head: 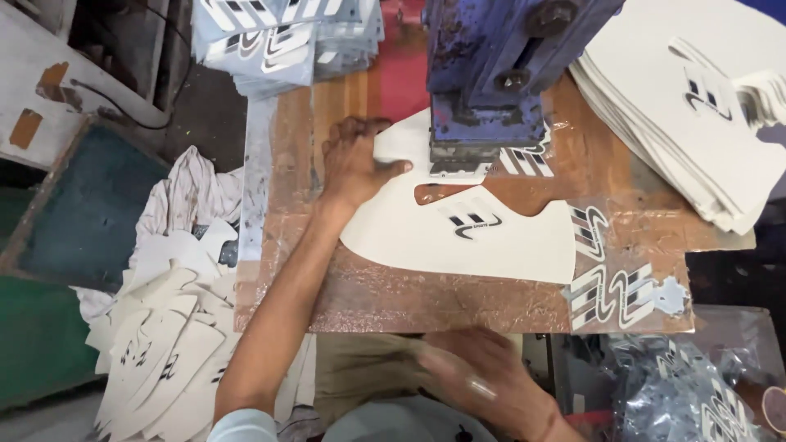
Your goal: The recorder is applying decorative stickers to white shoe upper parts using an industrial press machine.
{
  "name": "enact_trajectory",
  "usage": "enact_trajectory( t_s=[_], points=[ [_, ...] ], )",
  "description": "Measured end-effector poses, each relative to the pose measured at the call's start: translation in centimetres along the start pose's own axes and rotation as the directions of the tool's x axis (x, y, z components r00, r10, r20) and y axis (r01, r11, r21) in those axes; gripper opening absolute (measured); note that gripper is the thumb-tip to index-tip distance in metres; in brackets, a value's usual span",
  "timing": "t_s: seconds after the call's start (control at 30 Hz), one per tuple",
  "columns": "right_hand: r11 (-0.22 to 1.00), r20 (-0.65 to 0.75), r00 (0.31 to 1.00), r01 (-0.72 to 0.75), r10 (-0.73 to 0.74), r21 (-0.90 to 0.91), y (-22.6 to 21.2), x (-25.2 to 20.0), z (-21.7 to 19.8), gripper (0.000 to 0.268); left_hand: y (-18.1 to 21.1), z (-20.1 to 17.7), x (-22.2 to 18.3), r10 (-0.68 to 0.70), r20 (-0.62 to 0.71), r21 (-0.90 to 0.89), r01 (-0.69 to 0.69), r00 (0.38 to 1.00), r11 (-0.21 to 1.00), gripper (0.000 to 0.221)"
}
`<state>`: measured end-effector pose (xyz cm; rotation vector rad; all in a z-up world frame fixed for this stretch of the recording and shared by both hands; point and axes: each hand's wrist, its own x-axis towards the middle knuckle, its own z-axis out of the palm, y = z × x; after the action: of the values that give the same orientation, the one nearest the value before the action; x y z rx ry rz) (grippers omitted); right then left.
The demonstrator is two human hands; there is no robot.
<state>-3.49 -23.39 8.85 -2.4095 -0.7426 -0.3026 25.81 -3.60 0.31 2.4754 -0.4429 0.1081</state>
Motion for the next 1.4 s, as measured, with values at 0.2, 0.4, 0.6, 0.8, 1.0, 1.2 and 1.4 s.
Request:
enact_trajectory(
  t_s=[0.2, 0.4, 0.6, 0.8, 1.0, 1.2, 1.4],
  points=[
    [0.877, -0.638, 0.617, -0.426, 0.460, 0.221, 6.1, -9.2, 0.2, 0.031, -0.9, 0.2, 2.9, -0.027, 0.060, -0.003, 0.028, 0.998, 1.000, 0.071],
    [0.714, -0.521, 0.524, -0.642, 0.674, 0.279, 15.0, -7.7, -1.2, 0.019, 0.6, 3.5, 7.4, -0.061, 0.218, 0.049, 0.051, 0.974, 0.997, 0.057],
    [0.631, -0.450, 0.479, -0.719, 0.753, 0.290, 15.6, -7.1, -4.9, 0.014, -2.9, -3.0, -1.0, -0.044, 0.004, 0.009, 0.044, 0.999, 0.999, 0.050],
    [0.808, -0.572, 0.778, -0.500, 0.260, -0.312, 21.7, 1.3, -12.7, 0.016, -10.2, -10.6, -10.7, -0.251, -0.025, 0.318, 0.245, 0.968, 0.916, 0.054],
    [0.787, -0.380, 0.872, -0.458, 0.307, -0.413, 29.8, 5.5, -14.3, 0.031, -12.1, -13.7, -15.3, -0.295, -0.089, 0.319, 0.308, 0.951, 0.896, 0.057],
    [0.770, -0.325, 0.892, -0.440, 0.315, -0.462, 33.3, 2.8, -14.1, 0.014, -4.2, -12.4, -14.9, 0.041, -0.307, 0.009, -0.040, 0.951, 0.999, 0.064],
    [0.779, -0.160, 0.948, -0.317, 0.274, -0.541, 32.7, 3.6, -15.7, 0.022, 3.3, -9.5, -12.8, 0.158, -0.138, -0.147, -0.178, 0.978, 0.973, 0.064]
  ],
)
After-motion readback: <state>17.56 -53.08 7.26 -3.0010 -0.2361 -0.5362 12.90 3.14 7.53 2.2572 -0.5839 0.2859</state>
